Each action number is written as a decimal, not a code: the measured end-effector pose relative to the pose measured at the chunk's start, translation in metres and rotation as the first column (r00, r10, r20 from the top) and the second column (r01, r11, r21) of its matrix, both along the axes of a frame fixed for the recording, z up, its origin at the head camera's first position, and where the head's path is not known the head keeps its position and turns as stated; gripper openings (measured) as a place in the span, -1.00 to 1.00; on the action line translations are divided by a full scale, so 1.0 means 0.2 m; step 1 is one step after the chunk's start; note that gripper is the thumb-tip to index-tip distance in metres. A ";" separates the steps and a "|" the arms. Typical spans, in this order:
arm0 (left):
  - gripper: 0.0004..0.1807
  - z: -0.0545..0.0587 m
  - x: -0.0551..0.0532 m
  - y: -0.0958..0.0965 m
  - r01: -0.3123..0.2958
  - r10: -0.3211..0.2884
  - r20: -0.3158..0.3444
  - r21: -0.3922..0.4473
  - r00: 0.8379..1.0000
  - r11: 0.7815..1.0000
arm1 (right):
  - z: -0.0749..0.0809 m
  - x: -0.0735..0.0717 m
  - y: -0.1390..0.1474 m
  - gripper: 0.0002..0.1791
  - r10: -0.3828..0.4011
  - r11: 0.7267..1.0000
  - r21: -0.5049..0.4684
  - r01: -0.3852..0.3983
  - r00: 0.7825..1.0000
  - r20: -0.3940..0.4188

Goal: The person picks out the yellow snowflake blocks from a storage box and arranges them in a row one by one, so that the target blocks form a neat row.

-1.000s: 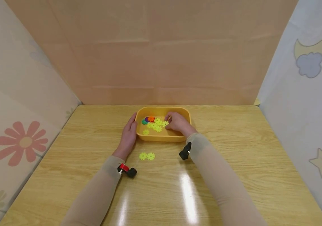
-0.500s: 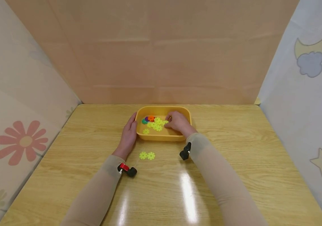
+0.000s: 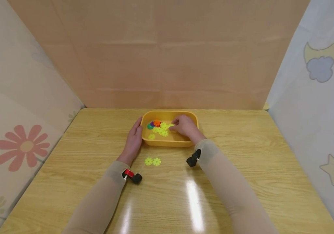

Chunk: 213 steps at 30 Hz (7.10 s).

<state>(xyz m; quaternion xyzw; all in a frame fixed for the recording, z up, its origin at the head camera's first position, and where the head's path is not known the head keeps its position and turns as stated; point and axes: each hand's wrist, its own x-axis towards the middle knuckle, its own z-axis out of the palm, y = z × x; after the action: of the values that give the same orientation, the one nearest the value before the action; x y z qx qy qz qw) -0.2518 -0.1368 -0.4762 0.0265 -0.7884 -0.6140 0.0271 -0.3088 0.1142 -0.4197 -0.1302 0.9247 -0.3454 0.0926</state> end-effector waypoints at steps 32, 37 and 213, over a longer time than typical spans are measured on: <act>-0.35 0.01 0.01 0.00 -0.003 0.003 -0.011 -0.010 1.000 1.000 | 0.12 0.40 0.02 -0.62 -0.003 0.992 -0.127 -0.021 0.982 -0.187; -0.34 0.02 0.01 0.00 0.002 -0.002 -0.010 -0.015 1.000 1.000 | 0.11 0.47 0.03 -0.63 0.015 0.992 -0.116 -0.042 0.974 -0.226; -0.35 0.00 0.02 -0.05 -0.002 0.003 -0.035 0.004 0.999 1.000 | -0.06 -0.10 -0.16 -0.60 0.178 0.983 0.079 -0.167 0.972 -0.152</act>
<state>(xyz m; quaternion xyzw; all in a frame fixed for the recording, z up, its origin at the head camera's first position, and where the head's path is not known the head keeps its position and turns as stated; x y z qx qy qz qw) -0.2470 -0.1460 -0.4755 0.0169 -0.7867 -0.6158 0.0415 -0.3281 0.0817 -0.4308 -0.2341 0.9252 -0.2940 0.0527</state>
